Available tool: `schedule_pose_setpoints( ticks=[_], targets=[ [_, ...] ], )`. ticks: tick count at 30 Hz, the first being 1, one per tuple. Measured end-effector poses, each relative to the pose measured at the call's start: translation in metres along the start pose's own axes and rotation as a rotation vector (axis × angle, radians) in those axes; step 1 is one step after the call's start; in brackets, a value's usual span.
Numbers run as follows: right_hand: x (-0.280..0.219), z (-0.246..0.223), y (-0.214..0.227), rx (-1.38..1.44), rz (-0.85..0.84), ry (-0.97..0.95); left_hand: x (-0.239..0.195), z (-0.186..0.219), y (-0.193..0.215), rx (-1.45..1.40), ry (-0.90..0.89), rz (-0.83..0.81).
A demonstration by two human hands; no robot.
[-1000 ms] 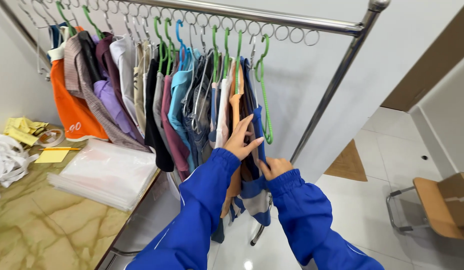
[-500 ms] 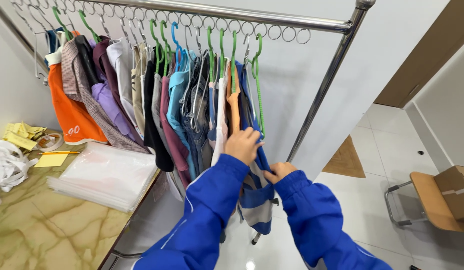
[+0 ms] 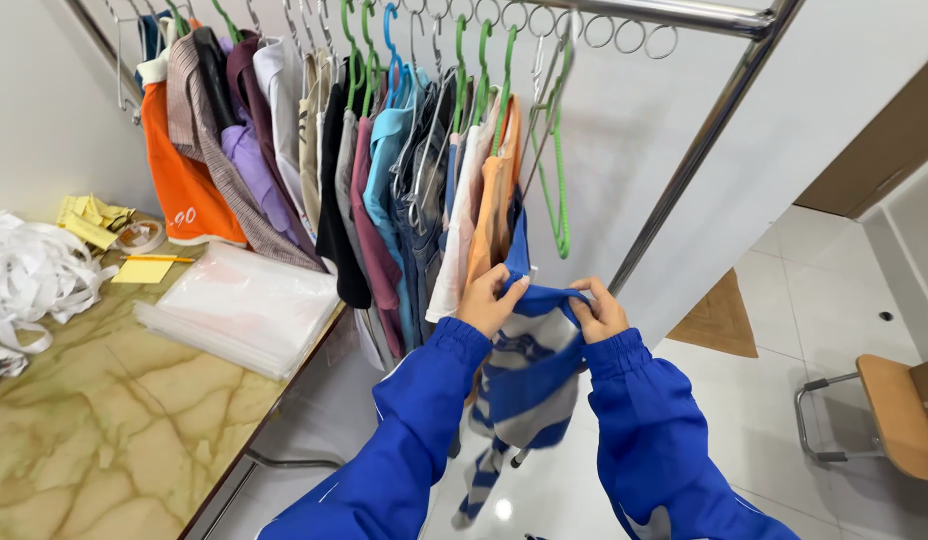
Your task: The person takes several shirts from a clothing rack, including a patterned white shirt, a blue and white striped shirt, an orange shirt, and a white shirt. They fold each shirt by hand on a marble-patterned table and place them in a neat stack.
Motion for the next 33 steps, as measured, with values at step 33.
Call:
schedule_pose_setpoints(
  ticks=[33],
  targets=[
    [-0.052, -0.207, -0.246, 0.024, -0.95, 0.412, -0.235, 0.028, 0.217, 0.201, 0.182, 0.166]
  ],
)
Point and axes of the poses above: each hand's wrist, its own x-axis towards the middle knuckle, its own y-axis out of the back of the hand, z = x × y, the point moved 3 cm from there along x, towards the middle knuckle, and after that the axes turned 6 degrees about -z, right-handed, at the moved point
